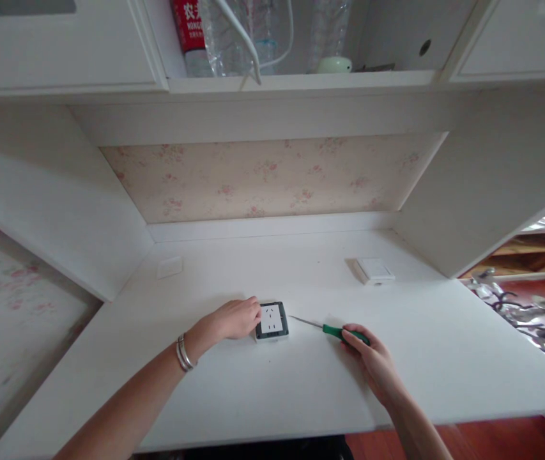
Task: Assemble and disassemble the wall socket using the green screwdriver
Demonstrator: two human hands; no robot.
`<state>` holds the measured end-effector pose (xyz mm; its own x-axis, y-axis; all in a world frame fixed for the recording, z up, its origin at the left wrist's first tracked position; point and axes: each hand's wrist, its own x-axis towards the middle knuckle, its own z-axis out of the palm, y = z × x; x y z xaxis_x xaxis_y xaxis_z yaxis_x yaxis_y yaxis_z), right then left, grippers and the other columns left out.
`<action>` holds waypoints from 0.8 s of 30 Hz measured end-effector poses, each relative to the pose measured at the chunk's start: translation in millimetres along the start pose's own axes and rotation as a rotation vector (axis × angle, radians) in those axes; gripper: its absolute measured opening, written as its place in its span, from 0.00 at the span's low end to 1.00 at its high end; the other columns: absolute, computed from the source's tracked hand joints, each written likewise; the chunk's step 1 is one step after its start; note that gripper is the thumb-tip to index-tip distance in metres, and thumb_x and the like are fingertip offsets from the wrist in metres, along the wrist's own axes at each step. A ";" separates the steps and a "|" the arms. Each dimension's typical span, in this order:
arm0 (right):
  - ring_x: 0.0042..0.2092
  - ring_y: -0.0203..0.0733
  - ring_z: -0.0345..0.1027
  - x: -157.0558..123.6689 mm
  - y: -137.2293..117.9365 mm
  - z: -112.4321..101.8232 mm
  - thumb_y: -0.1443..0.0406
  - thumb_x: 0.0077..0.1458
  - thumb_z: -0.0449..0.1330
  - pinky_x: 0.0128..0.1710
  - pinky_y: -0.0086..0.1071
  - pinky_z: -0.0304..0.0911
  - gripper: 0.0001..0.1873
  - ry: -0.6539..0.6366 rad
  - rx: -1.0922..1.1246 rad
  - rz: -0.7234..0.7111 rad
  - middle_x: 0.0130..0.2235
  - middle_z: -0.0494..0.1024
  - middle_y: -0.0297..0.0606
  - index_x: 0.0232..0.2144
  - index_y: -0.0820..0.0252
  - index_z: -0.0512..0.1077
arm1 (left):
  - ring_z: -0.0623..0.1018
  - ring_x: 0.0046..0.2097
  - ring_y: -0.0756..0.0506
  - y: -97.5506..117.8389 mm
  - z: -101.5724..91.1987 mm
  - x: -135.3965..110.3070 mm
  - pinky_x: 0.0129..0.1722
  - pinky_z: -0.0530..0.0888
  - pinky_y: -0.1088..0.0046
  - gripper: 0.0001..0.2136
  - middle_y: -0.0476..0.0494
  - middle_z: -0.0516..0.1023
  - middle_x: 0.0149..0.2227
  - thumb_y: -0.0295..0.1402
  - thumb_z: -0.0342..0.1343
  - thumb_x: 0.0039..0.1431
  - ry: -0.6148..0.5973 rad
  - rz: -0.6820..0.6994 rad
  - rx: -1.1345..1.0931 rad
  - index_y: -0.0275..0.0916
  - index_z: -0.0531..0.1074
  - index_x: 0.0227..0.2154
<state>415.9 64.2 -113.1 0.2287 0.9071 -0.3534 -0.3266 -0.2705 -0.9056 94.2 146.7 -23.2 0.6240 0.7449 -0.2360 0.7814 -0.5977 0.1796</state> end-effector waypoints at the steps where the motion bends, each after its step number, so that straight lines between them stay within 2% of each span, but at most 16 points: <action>1: 0.32 0.34 0.68 0.0 0.3 -0.5 0.58 0.39 0.70 0.36 0.25 0.67 0.17 -0.003 0.005 0.000 0.34 0.75 0.30 0.33 0.56 0.74 | 0.76 0.35 0.46 -1.5 0.9 0.3 0.33 0.69 0.71 0.13 0.44 0.72 0.39 0.38 0.41 0.63 -0.005 0.001 -0.014 0.40 0.69 0.35; 10: 0.34 0.34 0.67 -0.2 2.3 -1.8 0.59 0.41 0.70 0.37 0.25 0.67 0.16 -0.015 0.031 -0.019 0.34 0.74 0.30 0.33 0.55 0.74 | 0.74 0.36 0.48 -7.7 2.5 0.5 0.37 0.68 0.72 0.13 0.47 0.71 0.39 0.39 0.41 0.63 -0.040 0.016 -0.211 0.41 0.70 0.35; 13: 0.35 0.34 0.66 -0.2 1.8 -0.8 0.59 0.41 0.70 0.38 0.24 0.66 0.15 -0.015 0.025 -0.012 0.35 0.74 0.29 0.33 0.54 0.74 | 0.74 0.36 0.49 -7.8 1.2 0.0 0.37 0.68 0.74 0.10 0.47 0.72 0.39 0.38 0.46 0.61 -0.044 0.031 -0.245 0.42 0.71 0.36; 16: 0.35 0.33 0.66 -0.9 0.9 0.4 0.58 0.40 0.70 0.38 0.24 0.66 0.15 -0.008 0.022 -0.005 0.34 0.74 0.29 0.33 0.54 0.75 | 0.74 0.37 0.48 -7.1 1.4 -0.2 0.37 0.68 0.74 0.09 0.47 0.73 0.39 0.37 0.48 0.60 -0.009 0.031 -0.195 0.41 0.72 0.35; 20: 0.35 0.34 0.66 -0.6 1.5 0.3 0.58 0.40 0.71 0.39 0.25 0.66 0.16 -0.001 0.019 0.005 0.34 0.74 0.29 0.33 0.54 0.74 | 0.75 0.38 0.47 -3.1 2.3 0.0 0.38 0.69 0.72 0.11 0.46 0.74 0.39 0.38 0.45 0.62 0.031 0.045 -0.083 0.41 0.72 0.34; 24: 0.34 0.34 0.66 0.2 2.3 0.1 0.58 0.41 0.70 0.39 0.25 0.65 0.15 -0.004 -0.006 0.002 0.34 0.74 0.29 0.33 0.53 0.74 | 0.76 0.36 0.45 5.6 -0.4 -0.2 0.36 0.70 0.70 0.14 0.43 0.74 0.38 0.37 0.41 0.64 0.021 0.028 0.044 0.40 0.71 0.35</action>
<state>415.1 63.8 -115.3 0.2241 0.9078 -0.3545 -0.3217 -0.2745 -0.9062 98.4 143.3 -21.7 0.6458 0.7337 -0.2113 0.7629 -0.6304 0.1431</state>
